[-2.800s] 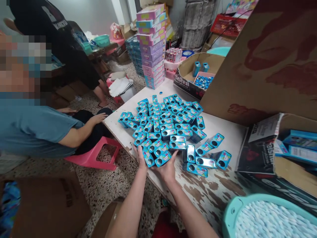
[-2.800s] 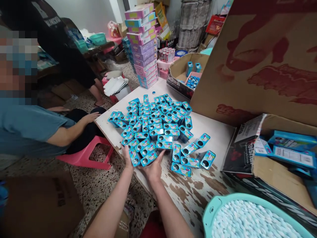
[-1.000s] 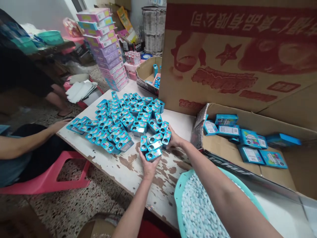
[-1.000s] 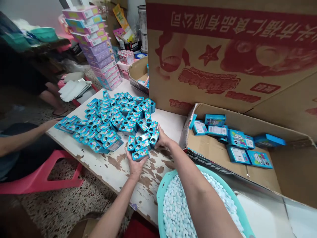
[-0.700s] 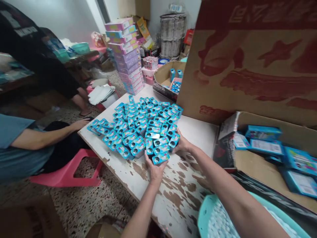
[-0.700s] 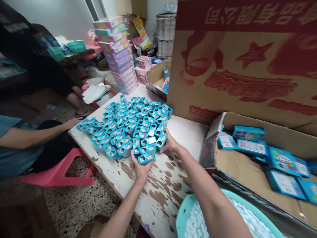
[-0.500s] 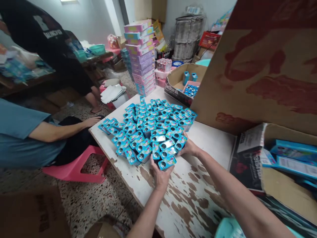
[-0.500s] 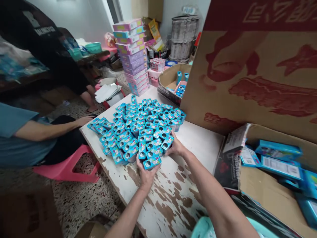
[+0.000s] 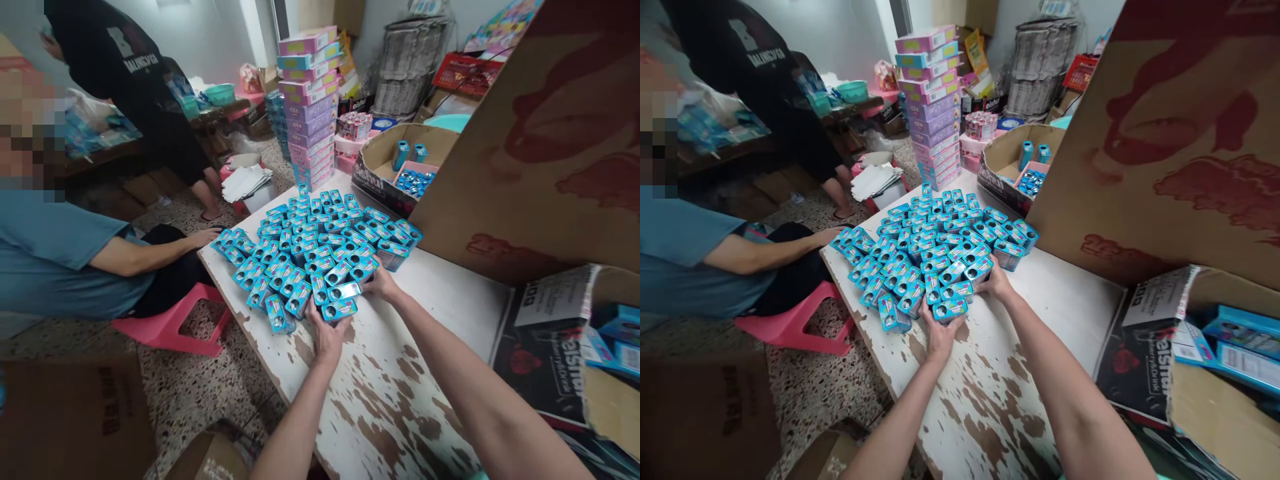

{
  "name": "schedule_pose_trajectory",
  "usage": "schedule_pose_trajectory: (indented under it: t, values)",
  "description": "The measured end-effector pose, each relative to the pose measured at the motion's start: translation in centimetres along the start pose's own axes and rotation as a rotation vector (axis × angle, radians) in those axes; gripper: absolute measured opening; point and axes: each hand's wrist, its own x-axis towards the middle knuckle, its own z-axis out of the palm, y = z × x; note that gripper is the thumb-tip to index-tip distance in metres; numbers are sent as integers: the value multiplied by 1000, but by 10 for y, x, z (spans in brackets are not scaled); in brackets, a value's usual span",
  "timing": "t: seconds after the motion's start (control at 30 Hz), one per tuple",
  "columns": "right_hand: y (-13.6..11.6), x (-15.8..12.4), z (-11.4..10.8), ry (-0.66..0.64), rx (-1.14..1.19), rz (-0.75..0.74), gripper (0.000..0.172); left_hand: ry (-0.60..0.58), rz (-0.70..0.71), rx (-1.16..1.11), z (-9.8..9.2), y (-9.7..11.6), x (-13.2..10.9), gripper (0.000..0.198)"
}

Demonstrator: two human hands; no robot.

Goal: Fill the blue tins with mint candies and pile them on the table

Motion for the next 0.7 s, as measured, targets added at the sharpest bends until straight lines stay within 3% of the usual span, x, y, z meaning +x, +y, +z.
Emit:
schedule_pose_trajectory:
  t: [0.23, 0.37, 0.43, 0.47, 0.53, 0.57, 0.63, 0.7]
  values:
    - [-13, -6, 15, 132, -78, 131, 105, 48, 3, 66, 10, 3, 30, 99]
    - [-33, -32, 22, 205, -127, 238, 90, -10, -81, -42, -8, 9, 10, 81]
    - [-47, -54, 24, 202, -144, 272, 84, -8, -127, -99, -32, 7, -12, 69]
    - [-56, -67, 24, 190, -150, 277, 80, 49, -144, -100, -46, 4, -22, 67]
    - [-77, -98, 22, 144, -151, 267, 70, 294, -172, -36, -74, -3, -28, 85]
    - [-88, -116, 21, 120, -147, 254, 65, 358, -179, -18, -85, -6, -24, 94]
    - [-113, -153, 15, 76, -134, 212, 58, 308, -197, 18, -95, -8, -1, 105]
    - [-138, -190, 3, 40, -130, 151, 57, 166, -207, 69, -89, -4, 29, 112]
